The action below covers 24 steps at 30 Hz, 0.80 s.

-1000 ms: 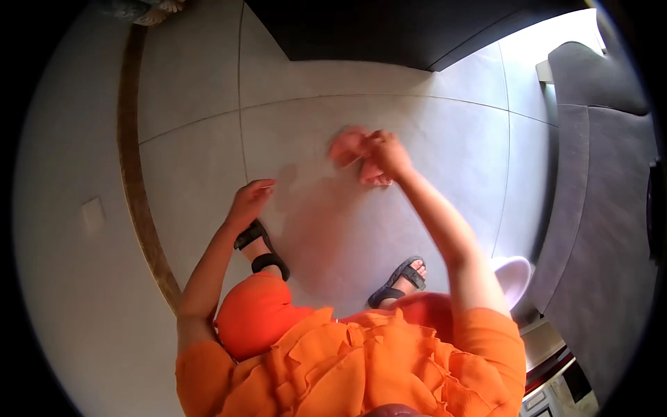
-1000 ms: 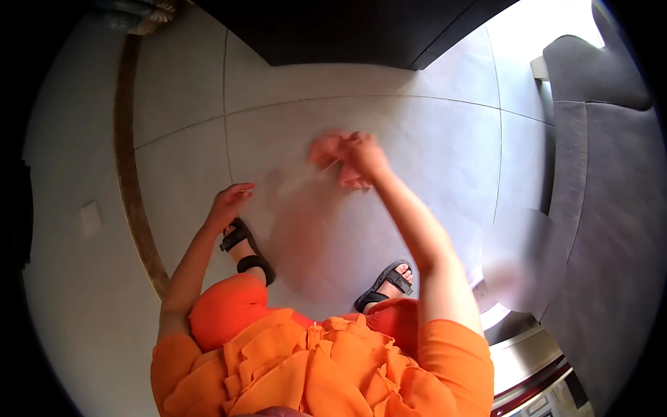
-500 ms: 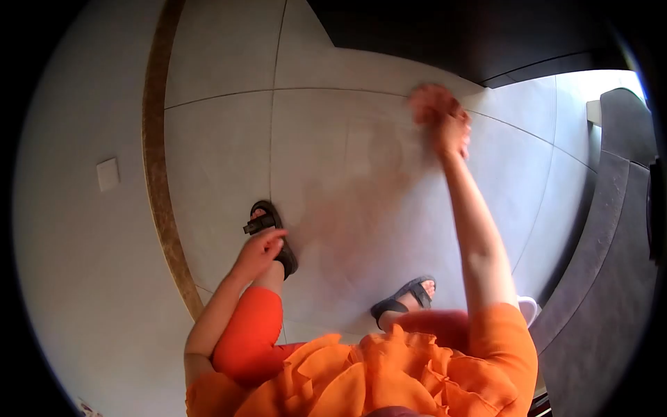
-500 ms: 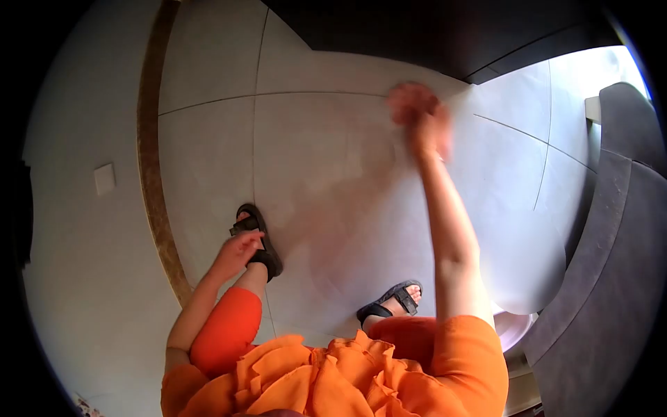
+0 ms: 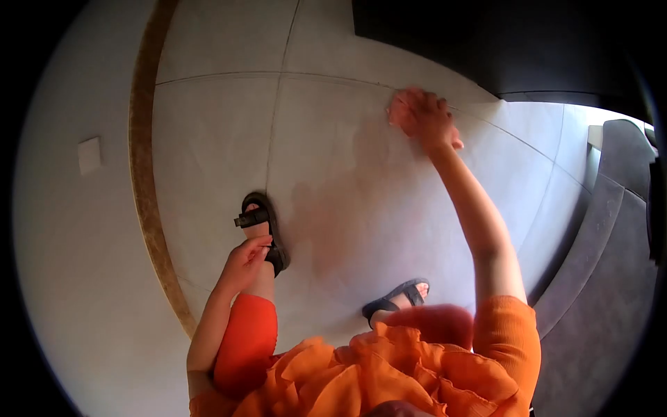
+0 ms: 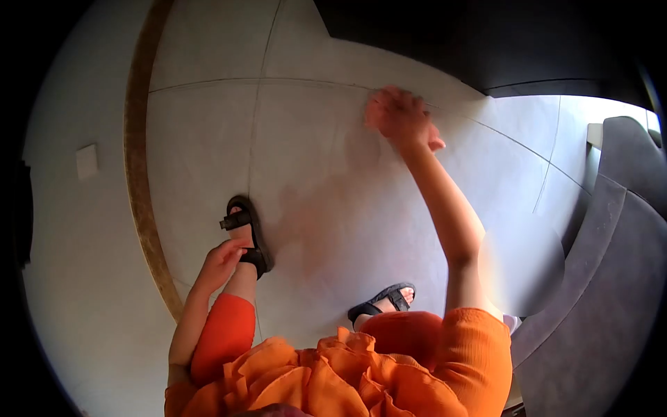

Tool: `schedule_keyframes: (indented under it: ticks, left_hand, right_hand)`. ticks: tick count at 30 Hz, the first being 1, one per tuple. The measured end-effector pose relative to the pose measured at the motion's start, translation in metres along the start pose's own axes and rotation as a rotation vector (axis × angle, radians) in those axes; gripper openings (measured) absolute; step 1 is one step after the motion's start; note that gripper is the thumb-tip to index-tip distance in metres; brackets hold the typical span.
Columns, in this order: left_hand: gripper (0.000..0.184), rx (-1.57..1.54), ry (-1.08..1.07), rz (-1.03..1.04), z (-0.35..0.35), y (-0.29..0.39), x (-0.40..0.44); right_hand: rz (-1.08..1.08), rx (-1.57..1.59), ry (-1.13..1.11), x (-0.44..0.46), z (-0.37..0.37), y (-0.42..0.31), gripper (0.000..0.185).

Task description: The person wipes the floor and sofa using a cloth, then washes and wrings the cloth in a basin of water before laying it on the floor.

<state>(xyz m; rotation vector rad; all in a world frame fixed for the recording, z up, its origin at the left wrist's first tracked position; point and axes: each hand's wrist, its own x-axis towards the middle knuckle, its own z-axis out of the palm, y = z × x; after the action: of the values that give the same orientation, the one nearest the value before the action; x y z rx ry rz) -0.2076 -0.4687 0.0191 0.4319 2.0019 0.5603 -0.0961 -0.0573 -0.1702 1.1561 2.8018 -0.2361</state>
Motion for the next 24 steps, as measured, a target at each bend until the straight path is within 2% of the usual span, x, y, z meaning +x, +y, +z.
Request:
schedule_keyframes:
  ticks: [2, 4, 5, 8, 10, 13, 15, 17, 18, 20, 22, 24]
  left_hand:
    - [0.029, 0.03, -0.052, 0.012, 0.003, 0.008, 0.007]
    - [0.029, 0.126, -0.126, 0.036, 0.007, 0.026, 0.011]
    - [0.029, 0.144, -0.12, 0.074, 0.008, 0.031, 0.013]
    - [0.029, 0.174, -0.1, 0.133, 0.004, 0.04, 0.015]
    - [0.029, 0.159, -0.084, 0.104, -0.001, 0.034, 0.014]
    - [0.029, 0.08, -0.099, 0.058, 0.001, 0.038, 0.021]
    - [0.03, 0.094, -0.167, 0.101, 0.007, 0.047, 0.028]
    - [0.03, 0.188, -0.195, 0.156, 0.016, 0.06, 0.037]
    - [0.029, 0.275, -0.189, 0.191, 0.02, 0.07, 0.041]
    - [0.027, 0.364, -0.16, 0.256, 0.026, 0.08, 0.061]
    - [0.024, 0.369, -0.112, 0.317, 0.028, 0.085, 0.102]
    - [0.019, 0.524, -0.095, 0.414, 0.029, 0.103, 0.16]
  right_hand:
    - [-0.009, 0.092, -0.154, 0.045, 0.049, -0.022, 0.047]
    - [-0.06, 0.128, -0.237, 0.057, 0.047, -0.038, 0.046]
    - [-0.108, 0.118, -0.242, 0.053, 0.014, -0.04, 0.045]
    - [-0.225, 0.178, -0.361, 0.069, 0.019, -0.002, 0.042]
    - [-0.13, 0.032, -0.319, 0.04, -0.052, -0.001, 0.049]
    - [-0.257, -0.151, -0.095, 0.039, -0.028, 0.0, 0.058]
    - [-0.17, 0.025, -0.185, 0.042, -0.047, -0.035, 0.029]
    - [-0.126, 0.168, -0.304, 0.042, -0.062, -0.043, 0.03]
    - [-0.125, 0.224, -0.379, 0.039, -0.066, -0.036, 0.044]
    - [-0.146, 0.212, -0.307, 0.023, -0.055, -0.015, 0.058]
    - [-0.188, 0.072, -0.015, -0.014, -0.009, 0.025, 0.057]
    - [-0.267, 0.167, 0.185, -0.053, 0.036, 0.081, 0.052]
